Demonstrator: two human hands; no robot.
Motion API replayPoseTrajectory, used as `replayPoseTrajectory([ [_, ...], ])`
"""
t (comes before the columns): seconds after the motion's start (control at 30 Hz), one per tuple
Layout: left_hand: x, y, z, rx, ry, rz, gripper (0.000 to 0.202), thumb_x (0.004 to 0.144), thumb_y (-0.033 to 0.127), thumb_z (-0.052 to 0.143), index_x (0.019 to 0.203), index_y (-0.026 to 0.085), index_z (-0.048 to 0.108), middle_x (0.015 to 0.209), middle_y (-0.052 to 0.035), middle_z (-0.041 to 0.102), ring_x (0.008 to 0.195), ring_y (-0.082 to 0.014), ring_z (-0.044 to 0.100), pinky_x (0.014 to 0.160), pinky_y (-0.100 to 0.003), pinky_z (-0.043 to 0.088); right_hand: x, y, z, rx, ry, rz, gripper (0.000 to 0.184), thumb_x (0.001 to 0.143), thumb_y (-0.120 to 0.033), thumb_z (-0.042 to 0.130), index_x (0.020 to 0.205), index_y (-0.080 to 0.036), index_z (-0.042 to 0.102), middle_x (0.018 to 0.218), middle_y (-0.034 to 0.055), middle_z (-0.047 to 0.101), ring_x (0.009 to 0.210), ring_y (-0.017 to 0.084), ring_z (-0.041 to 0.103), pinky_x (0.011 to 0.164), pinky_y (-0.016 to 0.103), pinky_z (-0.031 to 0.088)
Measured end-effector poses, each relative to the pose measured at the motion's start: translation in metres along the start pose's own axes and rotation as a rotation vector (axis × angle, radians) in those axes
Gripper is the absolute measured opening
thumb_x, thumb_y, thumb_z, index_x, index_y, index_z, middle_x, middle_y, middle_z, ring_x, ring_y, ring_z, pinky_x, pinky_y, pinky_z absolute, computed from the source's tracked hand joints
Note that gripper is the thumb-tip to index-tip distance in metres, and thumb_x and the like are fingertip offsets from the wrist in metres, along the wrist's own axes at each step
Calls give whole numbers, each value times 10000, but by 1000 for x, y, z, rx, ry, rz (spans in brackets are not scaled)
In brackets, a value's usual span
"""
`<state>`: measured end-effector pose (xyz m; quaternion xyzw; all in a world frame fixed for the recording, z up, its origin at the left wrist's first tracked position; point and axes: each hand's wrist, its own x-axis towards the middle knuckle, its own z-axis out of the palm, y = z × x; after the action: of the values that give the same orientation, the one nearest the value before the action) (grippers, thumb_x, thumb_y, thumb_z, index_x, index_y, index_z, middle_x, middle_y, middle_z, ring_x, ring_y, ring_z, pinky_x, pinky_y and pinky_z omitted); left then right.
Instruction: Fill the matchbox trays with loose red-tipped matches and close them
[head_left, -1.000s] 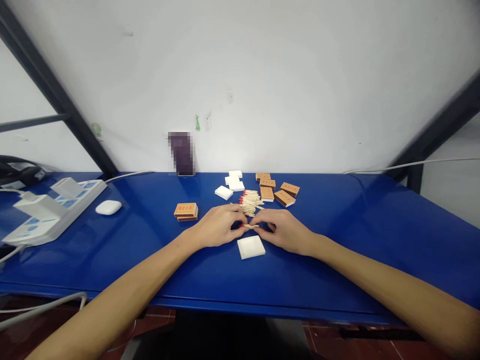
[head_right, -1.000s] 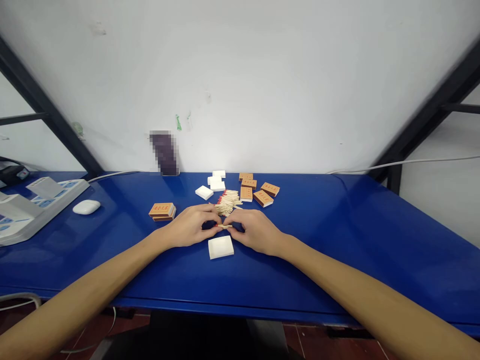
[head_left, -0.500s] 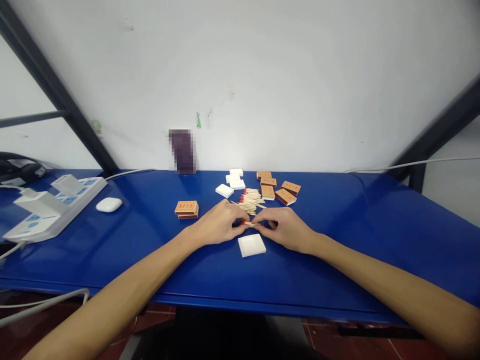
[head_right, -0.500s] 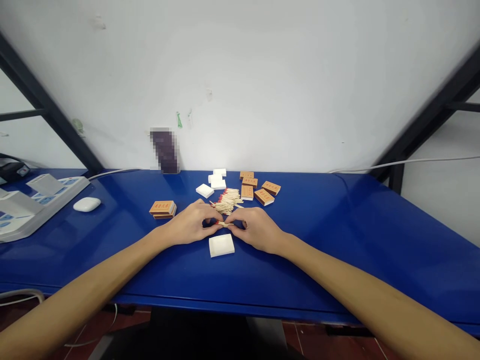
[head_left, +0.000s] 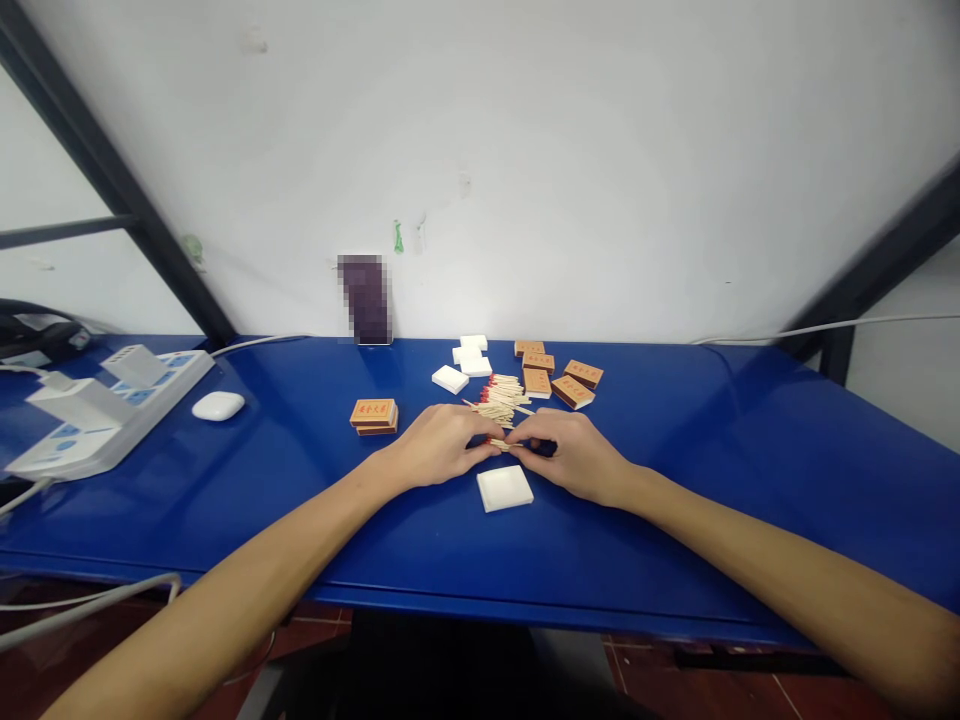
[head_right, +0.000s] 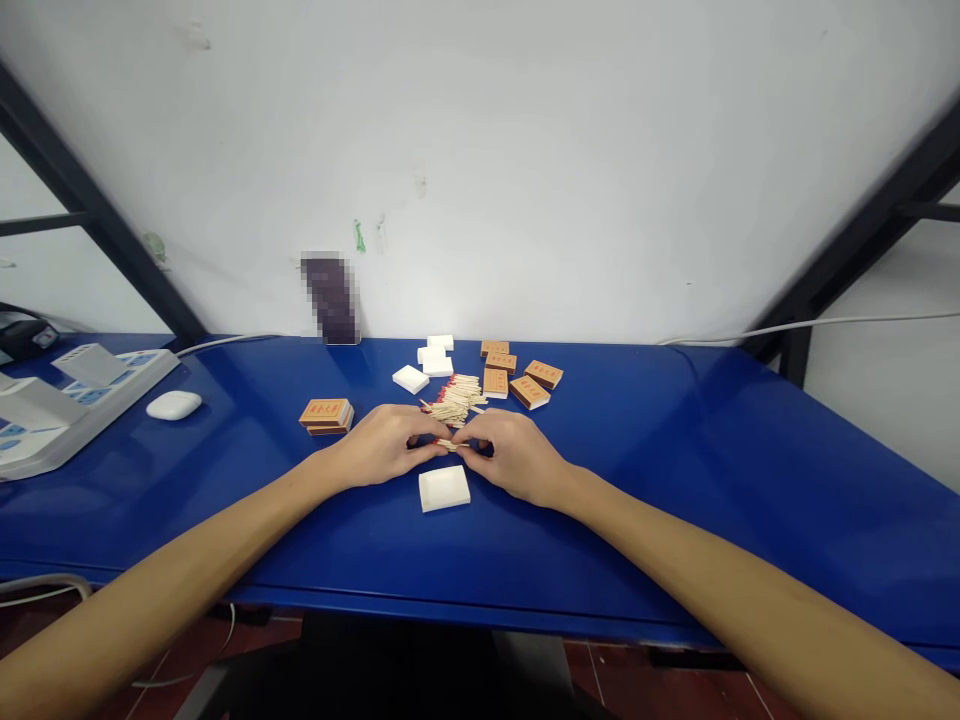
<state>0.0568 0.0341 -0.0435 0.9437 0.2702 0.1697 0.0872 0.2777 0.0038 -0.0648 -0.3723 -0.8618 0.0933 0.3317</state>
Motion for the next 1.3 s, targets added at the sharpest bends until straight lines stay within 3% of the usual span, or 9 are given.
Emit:
replayPoseTrajectory([
  [0.43,1,-2,3,-60,56,16,169,919,235,572,1031,209,696,905,-2,735,744,-132,647,682,-239,446,1,2,0,-21,-11,-2,119,885,-255,617,931,-197,710,862,50,734,807,189,639,728,328,515],
  [0.87,1,-1,2,-84,57,22,138,923,268,567,979,208,678,840,6,690,724,-119,603,686,-244,434,2,1,-1,-30,-8,-12,97,883,-246,598,894,-210,687,805,37,705,750,173,621,666,294,482],
  [1.3,2,1,1,-67,25,-7,164,937,280,535,964,208,679,822,0,688,710,-127,598,674,-244,424,2,-2,-2,-21,-17,32,120,852,-213,588,954,-208,651,824,29,706,753,163,628,697,292,489],
])
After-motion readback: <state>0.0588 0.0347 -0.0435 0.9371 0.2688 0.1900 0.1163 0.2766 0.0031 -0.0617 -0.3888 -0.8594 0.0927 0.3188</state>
